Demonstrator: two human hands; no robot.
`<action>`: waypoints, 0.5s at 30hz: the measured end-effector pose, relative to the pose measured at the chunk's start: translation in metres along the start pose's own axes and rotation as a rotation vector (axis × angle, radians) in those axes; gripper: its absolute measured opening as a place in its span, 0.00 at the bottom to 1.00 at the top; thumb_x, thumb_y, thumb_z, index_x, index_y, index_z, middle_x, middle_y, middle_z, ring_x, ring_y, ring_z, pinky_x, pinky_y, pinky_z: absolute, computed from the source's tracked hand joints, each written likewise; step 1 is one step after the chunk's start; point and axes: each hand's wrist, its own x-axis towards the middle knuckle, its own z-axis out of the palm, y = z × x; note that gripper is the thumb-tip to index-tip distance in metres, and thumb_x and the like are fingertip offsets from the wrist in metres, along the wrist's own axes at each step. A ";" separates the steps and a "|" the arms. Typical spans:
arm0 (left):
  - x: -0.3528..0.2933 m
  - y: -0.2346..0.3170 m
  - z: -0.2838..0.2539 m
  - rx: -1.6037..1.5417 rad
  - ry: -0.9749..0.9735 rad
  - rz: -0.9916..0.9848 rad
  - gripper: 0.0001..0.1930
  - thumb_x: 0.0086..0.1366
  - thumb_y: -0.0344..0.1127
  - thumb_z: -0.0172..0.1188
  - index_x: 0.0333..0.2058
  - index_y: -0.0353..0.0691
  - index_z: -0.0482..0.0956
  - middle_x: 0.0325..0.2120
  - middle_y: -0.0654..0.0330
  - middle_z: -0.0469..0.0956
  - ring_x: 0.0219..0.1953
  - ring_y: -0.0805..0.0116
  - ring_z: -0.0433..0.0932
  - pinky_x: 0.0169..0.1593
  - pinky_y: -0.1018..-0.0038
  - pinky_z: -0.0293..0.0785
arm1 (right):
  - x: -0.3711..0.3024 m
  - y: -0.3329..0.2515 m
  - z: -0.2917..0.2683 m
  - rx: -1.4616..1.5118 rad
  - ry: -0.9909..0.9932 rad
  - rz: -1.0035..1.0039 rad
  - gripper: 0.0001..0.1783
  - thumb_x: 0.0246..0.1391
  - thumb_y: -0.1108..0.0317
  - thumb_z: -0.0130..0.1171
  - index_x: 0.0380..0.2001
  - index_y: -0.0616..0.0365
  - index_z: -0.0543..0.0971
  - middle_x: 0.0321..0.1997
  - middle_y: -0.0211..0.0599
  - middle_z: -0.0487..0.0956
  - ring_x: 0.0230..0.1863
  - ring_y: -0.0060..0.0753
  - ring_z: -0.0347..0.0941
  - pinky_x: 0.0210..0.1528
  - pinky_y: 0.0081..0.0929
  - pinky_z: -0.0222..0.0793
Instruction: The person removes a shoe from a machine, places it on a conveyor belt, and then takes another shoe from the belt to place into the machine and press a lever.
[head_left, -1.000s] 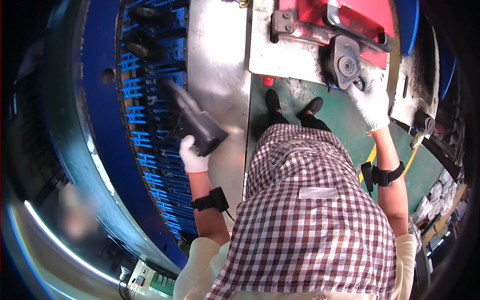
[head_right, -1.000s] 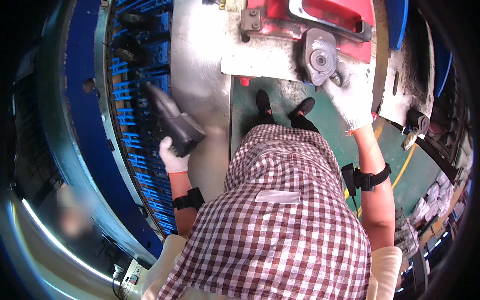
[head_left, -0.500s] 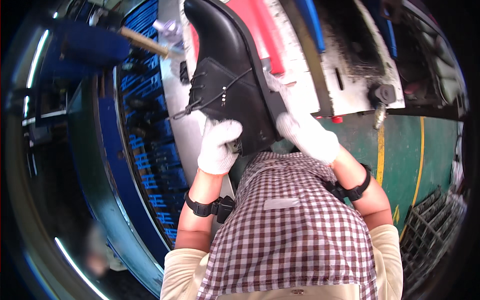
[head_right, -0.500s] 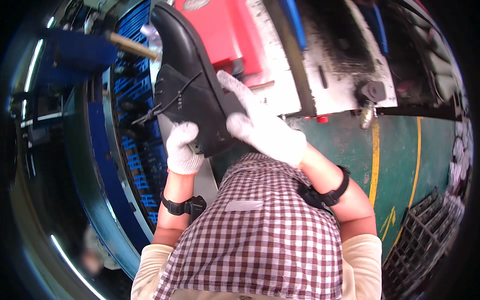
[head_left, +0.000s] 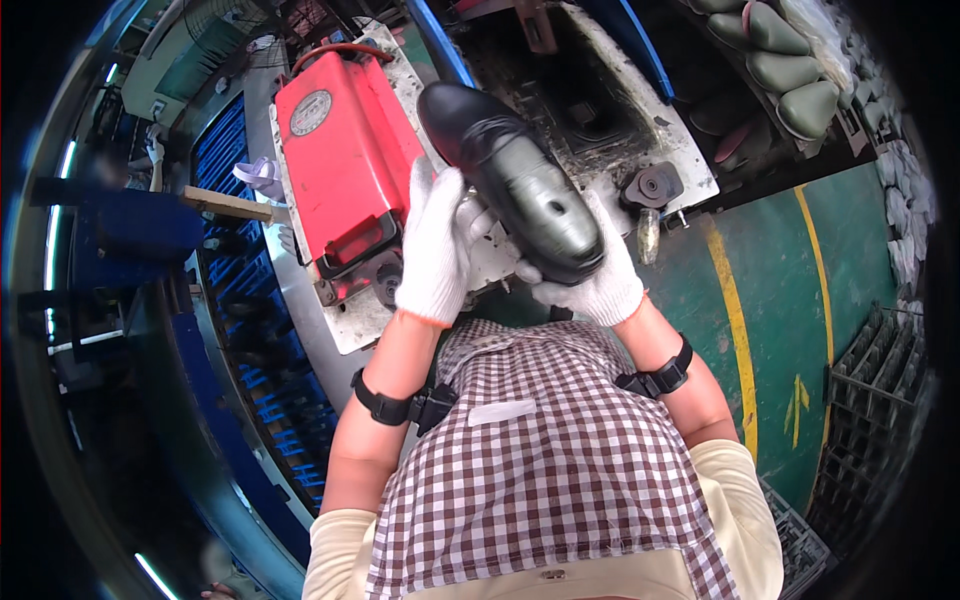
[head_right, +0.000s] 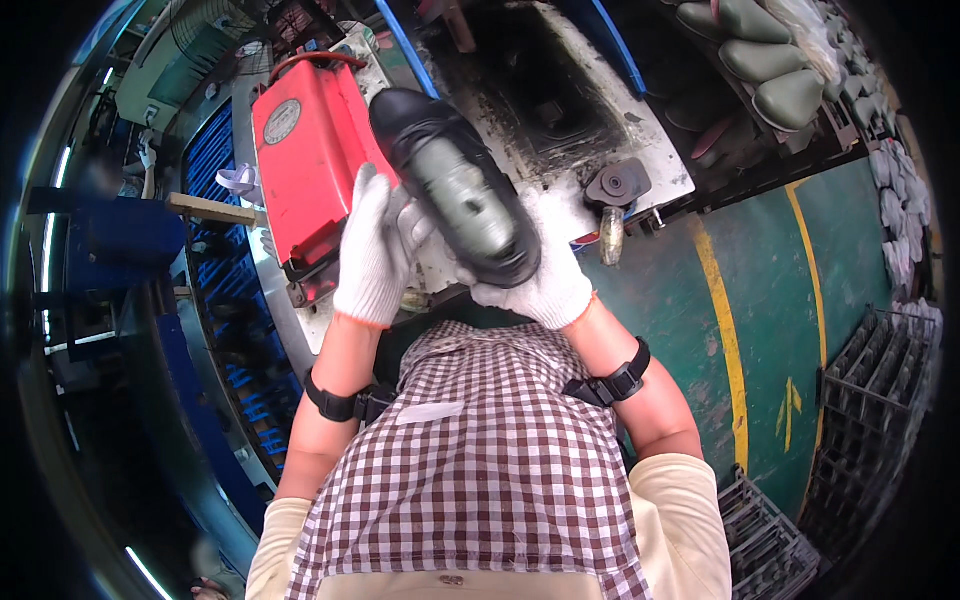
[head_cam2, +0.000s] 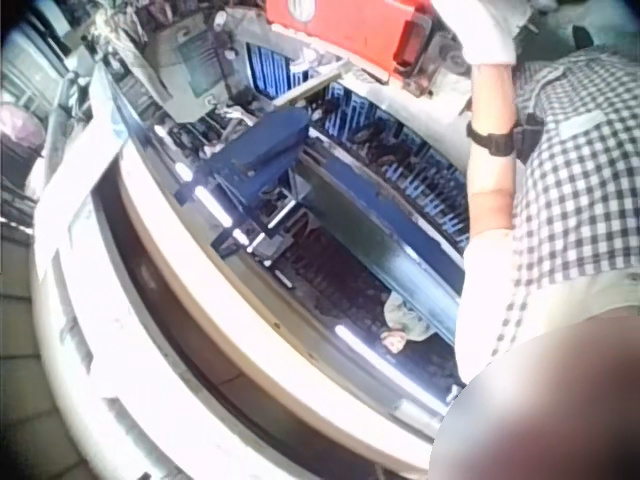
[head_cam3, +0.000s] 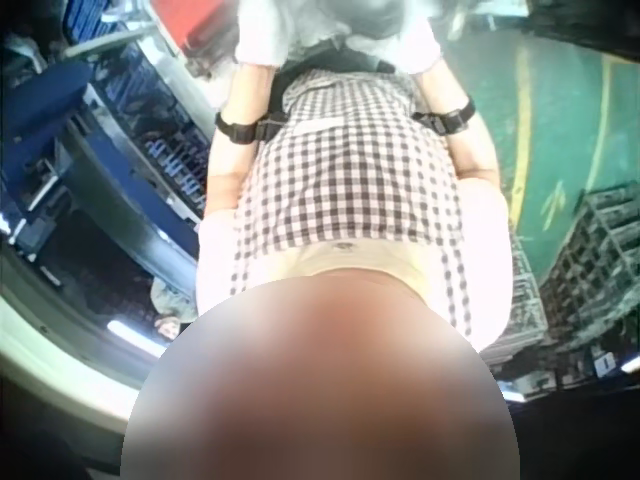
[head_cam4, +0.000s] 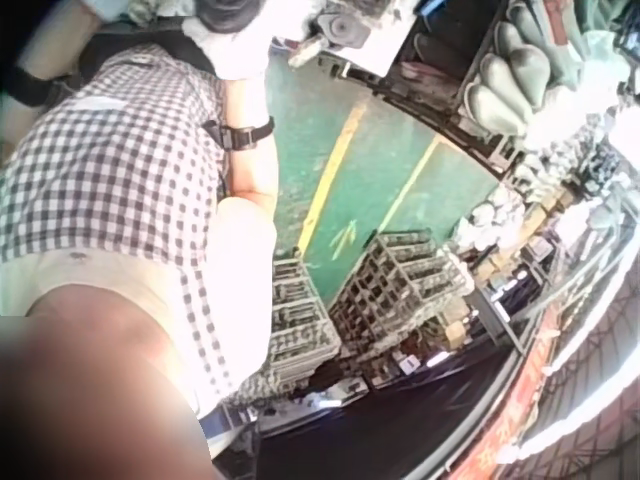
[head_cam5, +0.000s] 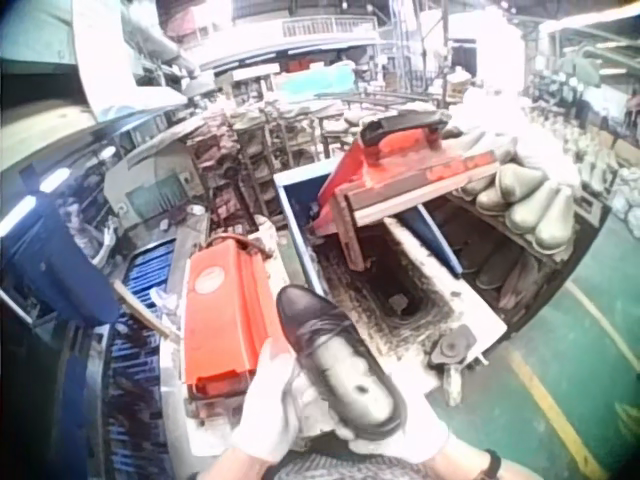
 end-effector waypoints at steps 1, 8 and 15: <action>0.010 -0.005 -0.001 0.069 -0.038 -0.026 0.33 0.74 0.42 0.59 0.71 0.41 0.55 0.61 0.58 0.70 0.57 0.66 0.76 0.54 0.66 0.77 | -0.001 -0.002 -0.021 0.483 -0.184 0.210 0.39 0.69 0.35 0.45 0.68 0.56 0.67 0.58 0.49 0.74 0.46 0.44 0.75 0.27 0.34 0.78; 0.024 -0.014 0.008 0.121 -0.087 -0.157 0.16 0.72 0.37 0.60 0.55 0.44 0.74 0.47 0.67 0.79 0.41 0.76 0.80 0.39 0.79 0.78 | -0.014 -0.003 -0.015 0.782 -0.298 0.223 0.40 0.66 0.41 0.52 0.70 0.59 0.63 0.57 0.53 0.70 0.39 0.40 0.70 0.24 0.27 0.73; 0.027 0.021 -0.002 0.286 0.043 0.151 0.43 0.66 0.33 0.63 0.74 0.32 0.50 0.63 0.42 0.70 0.55 0.56 0.80 0.59 0.63 0.78 | -0.004 -0.057 -0.030 -0.423 0.306 -0.232 0.39 0.67 0.43 0.55 0.69 0.63 0.67 0.62 0.49 0.77 0.61 0.42 0.76 0.52 0.40 0.79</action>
